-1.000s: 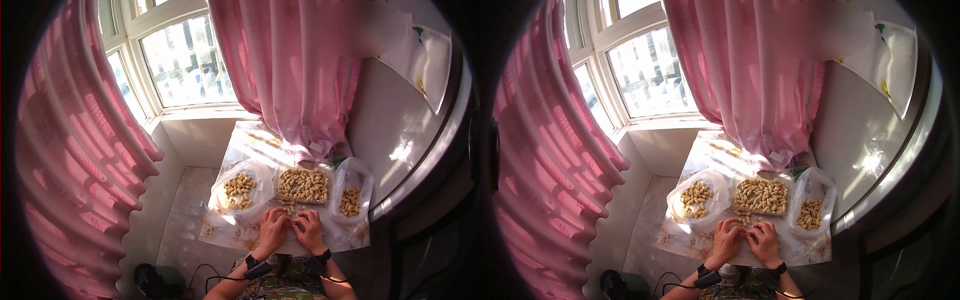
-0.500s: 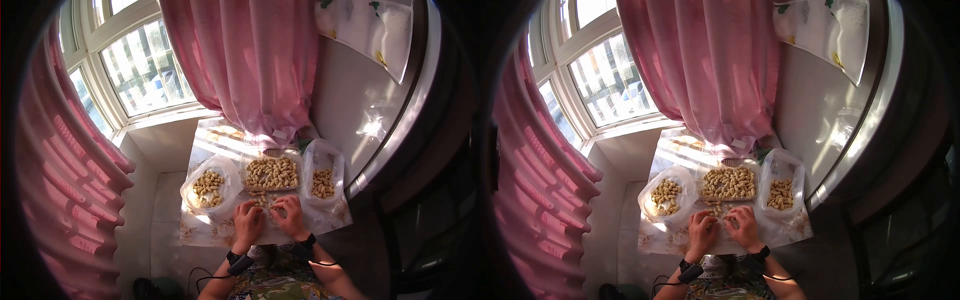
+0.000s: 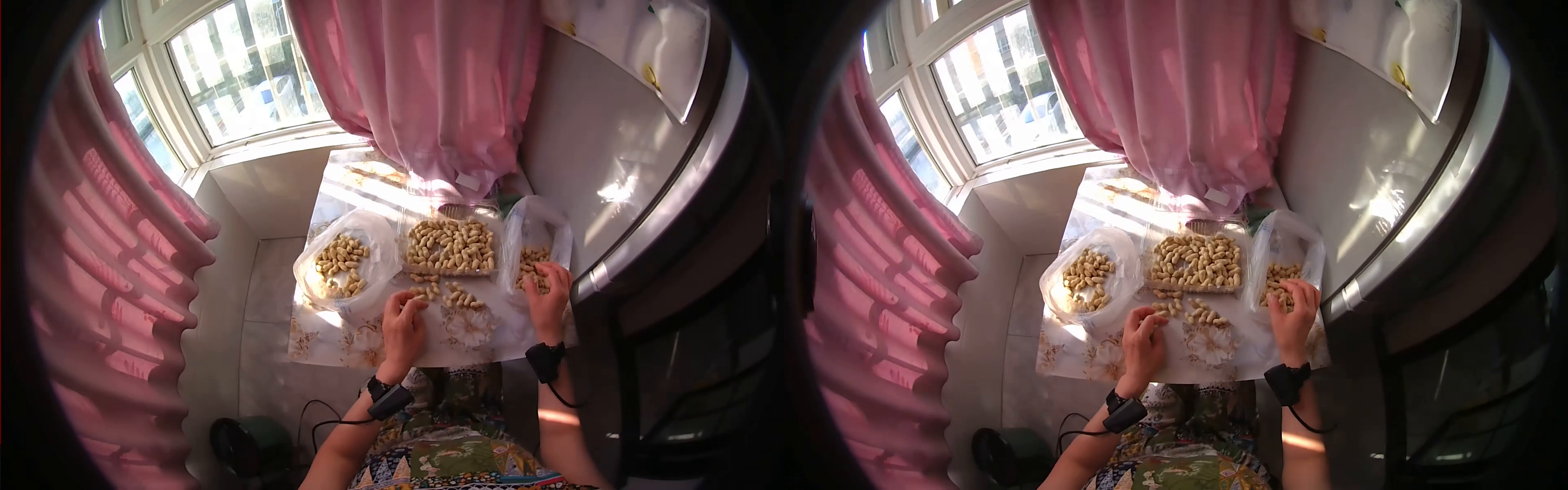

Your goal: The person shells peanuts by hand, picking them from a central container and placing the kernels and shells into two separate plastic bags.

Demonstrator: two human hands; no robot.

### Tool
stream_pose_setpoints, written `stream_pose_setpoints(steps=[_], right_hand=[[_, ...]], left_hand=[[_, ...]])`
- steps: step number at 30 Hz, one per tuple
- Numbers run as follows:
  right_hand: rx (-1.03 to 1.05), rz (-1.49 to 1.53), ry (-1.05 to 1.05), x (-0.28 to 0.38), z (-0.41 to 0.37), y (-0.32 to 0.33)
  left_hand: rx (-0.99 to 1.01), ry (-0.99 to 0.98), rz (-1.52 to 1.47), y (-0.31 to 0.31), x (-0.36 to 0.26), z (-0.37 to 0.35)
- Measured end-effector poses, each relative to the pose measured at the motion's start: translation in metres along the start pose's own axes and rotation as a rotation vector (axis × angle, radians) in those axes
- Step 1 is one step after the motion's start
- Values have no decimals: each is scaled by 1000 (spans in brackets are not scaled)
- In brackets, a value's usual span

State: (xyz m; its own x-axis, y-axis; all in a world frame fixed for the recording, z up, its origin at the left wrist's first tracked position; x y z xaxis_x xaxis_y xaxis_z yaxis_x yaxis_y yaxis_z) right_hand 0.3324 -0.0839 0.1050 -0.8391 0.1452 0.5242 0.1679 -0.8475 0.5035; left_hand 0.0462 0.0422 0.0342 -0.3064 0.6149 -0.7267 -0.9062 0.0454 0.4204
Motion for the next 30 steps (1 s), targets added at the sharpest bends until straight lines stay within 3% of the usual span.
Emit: stream_pose_setpoints(steps=[2,8,10,13,19,24,30], right_hand=[[-1,54,38,17,-9,-4],[350,269,97,69,-58,-64],[363,239,105,73,-66,-75],[394,148,90,74,-75,-90],[471,166,74,75,-78,-116],[506,237,136,103,-67,-130],[526,94,135,103,-69,-147]], left_hand=[[-11,15,-11,0,4,-1],[28,141,-108,0,5,-2],[-22,-13,156,4,-8,3],[50,-10,286,-6,-5,2],[200,-42,245,-14,-2,3],[133,-16,203,-12,-1,3],[86,-5,229,-7,-5,5]])
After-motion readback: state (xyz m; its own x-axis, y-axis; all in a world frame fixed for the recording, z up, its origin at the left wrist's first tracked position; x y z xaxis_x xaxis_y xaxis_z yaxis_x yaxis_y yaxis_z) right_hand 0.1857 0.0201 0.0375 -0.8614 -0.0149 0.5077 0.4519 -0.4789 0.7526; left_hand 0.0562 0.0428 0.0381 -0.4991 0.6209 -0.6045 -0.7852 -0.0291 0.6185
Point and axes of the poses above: each hand's wrist, its own z-axis towards the middle knuckle, its own y-axis out of the back of the hand, x = y × z, the point moved 8 cm from there along z, towards the middle knuckle, and after that the axes turned 2 degrees about -y, right-handed, at the moved point
